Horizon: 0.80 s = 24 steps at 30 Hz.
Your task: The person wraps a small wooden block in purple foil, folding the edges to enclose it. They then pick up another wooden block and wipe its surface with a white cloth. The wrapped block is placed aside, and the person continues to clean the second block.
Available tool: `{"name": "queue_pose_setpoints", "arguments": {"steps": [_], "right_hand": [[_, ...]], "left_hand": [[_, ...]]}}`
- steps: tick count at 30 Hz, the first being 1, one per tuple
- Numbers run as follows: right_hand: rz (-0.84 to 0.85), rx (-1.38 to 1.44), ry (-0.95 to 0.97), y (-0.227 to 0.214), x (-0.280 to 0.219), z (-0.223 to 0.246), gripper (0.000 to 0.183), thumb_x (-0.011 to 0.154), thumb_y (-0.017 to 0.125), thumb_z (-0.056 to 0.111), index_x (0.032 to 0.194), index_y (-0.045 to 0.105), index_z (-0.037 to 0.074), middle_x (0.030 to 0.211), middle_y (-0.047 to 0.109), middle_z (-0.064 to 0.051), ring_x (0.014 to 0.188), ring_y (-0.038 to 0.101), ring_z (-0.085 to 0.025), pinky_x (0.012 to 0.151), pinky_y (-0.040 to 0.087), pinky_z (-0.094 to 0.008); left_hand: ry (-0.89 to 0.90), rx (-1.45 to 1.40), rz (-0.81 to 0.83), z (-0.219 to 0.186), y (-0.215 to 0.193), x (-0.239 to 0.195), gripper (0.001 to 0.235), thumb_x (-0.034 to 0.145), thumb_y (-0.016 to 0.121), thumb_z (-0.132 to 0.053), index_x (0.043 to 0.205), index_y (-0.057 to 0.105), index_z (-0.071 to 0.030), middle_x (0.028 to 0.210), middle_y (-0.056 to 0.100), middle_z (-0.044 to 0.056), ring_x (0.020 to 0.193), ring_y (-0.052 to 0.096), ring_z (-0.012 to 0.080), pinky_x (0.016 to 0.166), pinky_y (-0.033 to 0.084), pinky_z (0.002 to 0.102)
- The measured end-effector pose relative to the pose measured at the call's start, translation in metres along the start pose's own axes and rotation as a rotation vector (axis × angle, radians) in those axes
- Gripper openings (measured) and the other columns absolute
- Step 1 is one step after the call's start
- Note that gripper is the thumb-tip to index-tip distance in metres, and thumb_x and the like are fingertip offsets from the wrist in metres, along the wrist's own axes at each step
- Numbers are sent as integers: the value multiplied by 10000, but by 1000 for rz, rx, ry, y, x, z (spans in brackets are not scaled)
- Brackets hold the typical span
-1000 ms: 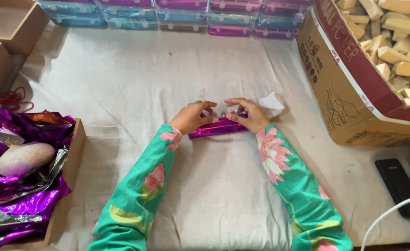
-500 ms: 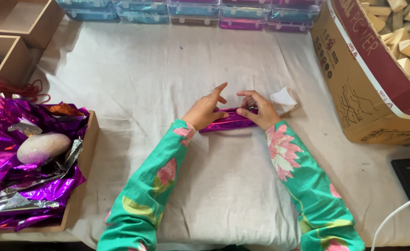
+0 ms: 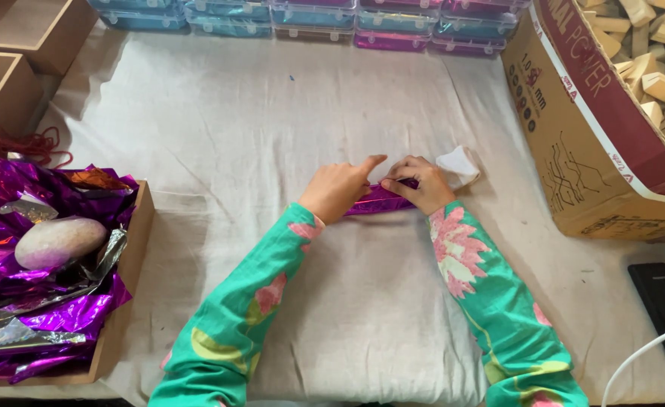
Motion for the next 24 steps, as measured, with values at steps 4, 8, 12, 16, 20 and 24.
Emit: {"name": "queue_pose_setpoints", "arguments": {"steps": [4, 8, 12, 16, 20, 24], "right_hand": [[-71, 24, -35, -5, -2, 7, 161, 828, 848, 159, 910, 761, 51, 949, 725, -51, 912, 701, -235, 808, 565, -355], [-106, 2, -73, -11, -4, 7, 173, 800, 847, 84, 922, 736, 32, 935, 714, -71, 855, 713, -252, 758, 575, -360], [-71, 22, -57, -17, -2, 7, 181, 818, 828, 94, 961, 739, 29, 917, 712, -76, 817, 715, -250, 730, 571, -355], [-20, -24, 50, -24, -4, -22, 185, 892, 793, 214, 915, 757, 35, 878, 725, -102, 772, 710, -257, 716, 554, -367], [-61, -141, 244, -42, -8, -45, 318, 945, 748, 359, 851, 779, 56, 816, 729, -115, 724, 693, -277, 687, 523, -394], [-217, -122, 140, -39, -13, -50, 295, 963, 714, 365, 894, 775, 84, 870, 726, -81, 783, 694, -268, 725, 527, -388]], "left_hand": [[50, 268, 53, -28, 6, -4, 890, 803, 800, -308, 1537, 331, -124, 806, 716, 132, 682, 697, 355, 570, 529, 465], [108, 522, -18, -21, 42, -2, 851, 900, 781, -162, 1595, 290, -148, 869, 682, 97, 626, 709, 267, 514, 549, 380], [87, 553, 52, -27, 38, -3, 921, 824, 827, -176, 1576, 298, -124, 879, 684, 83, 668, 719, 270, 543, 556, 377], [83, 437, 102, -32, 29, -5, 1009, 688, 878, -239, 1508, 312, -80, 903, 683, 136, 714, 720, 318, 564, 559, 411], [29, 345, 141, -23, 24, -2, 906, 690, 861, -236, 1438, 371, -90, 923, 702, 162, 757, 717, 377, 608, 557, 470], [-9, 210, 50, -12, -22, 2, 717, 760, 819, -241, 1352, 430, -127, 920, 723, 178, 799, 707, 416, 656, 537, 523]]}}
Point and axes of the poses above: each hand's wrist, its own x-axis towards the middle knuckle, its own y-axis out of the palm, z = x × y, the point moved 10 cm from there along x, towards the middle knuckle
